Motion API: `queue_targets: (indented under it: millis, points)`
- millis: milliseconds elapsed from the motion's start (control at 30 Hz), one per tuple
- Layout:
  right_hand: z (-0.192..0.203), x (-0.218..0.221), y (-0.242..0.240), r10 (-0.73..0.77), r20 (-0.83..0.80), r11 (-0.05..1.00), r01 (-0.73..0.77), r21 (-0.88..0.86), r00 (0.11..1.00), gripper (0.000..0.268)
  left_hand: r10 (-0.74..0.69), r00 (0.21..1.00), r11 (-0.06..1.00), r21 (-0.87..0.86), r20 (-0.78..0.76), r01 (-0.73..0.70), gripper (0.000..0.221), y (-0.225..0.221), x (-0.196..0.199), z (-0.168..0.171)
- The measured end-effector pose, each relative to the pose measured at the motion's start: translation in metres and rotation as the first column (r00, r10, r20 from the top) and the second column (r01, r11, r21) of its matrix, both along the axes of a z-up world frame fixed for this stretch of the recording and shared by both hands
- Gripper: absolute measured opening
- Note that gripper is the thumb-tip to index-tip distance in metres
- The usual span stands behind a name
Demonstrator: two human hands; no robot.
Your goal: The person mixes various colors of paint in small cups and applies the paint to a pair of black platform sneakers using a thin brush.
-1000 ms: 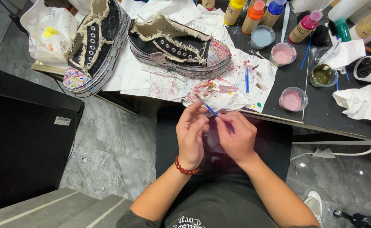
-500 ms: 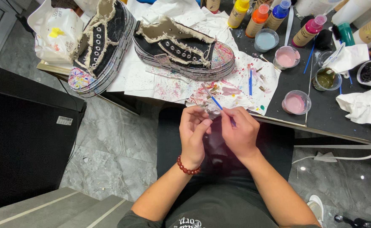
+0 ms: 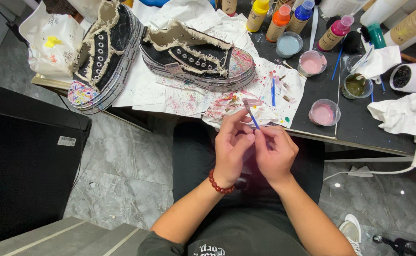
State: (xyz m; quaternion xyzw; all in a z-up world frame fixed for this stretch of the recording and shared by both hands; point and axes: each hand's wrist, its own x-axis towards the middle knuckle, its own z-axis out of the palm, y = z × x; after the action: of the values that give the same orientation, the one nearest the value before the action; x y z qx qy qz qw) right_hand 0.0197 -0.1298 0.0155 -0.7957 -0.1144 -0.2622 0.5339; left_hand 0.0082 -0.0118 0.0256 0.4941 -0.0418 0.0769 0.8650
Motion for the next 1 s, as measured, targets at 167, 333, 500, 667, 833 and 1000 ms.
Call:
queue_targets:
  millis: [167,333,500,667,833,1000]
  points:
    - [0.000,0.014,0.002,-0.005,0.062,1.000,0.004,0.004,0.998,0.007,0.014,0.999,0.994,0.104,0.043,-0.019,0.058,-0.001,0.010,0.006]
    - [0.009,0.029,-0.003,0.048,-0.074,0.998,-0.045,0.046,0.996,0.006,0.047,0.990,0.937,0.338,0.130,-0.089,0.040,-0.004,0.002,0.002]
    - [0.005,0.017,-0.008,-0.034,-0.061,0.999,0.036,0.026,0.998,0.007,0.105,0.994,0.984,0.150,-0.042,-0.098,0.047,-0.004,0.000,-0.003]
    - [-0.008,0.000,-0.011,0.121,-0.203,0.941,-0.047,0.335,0.972,0.009,0.064,0.993,0.986,0.157,-0.095,-0.049,0.054,0.000,-0.002,0.000]
    - [-0.017,-0.017,-0.013,0.178,-0.228,0.931,-0.089,0.354,0.957,0.009,0.033,0.998,0.984,0.174,-0.044,-0.025,0.052,0.002,-0.007,0.002]
    - [-0.023,-0.019,-0.013,0.212,-0.266,0.922,-0.102,0.373,0.940,0.011,-0.001,1.000,0.977,0.215,0.010,-0.001,0.055,-0.008,-0.010,-0.001]
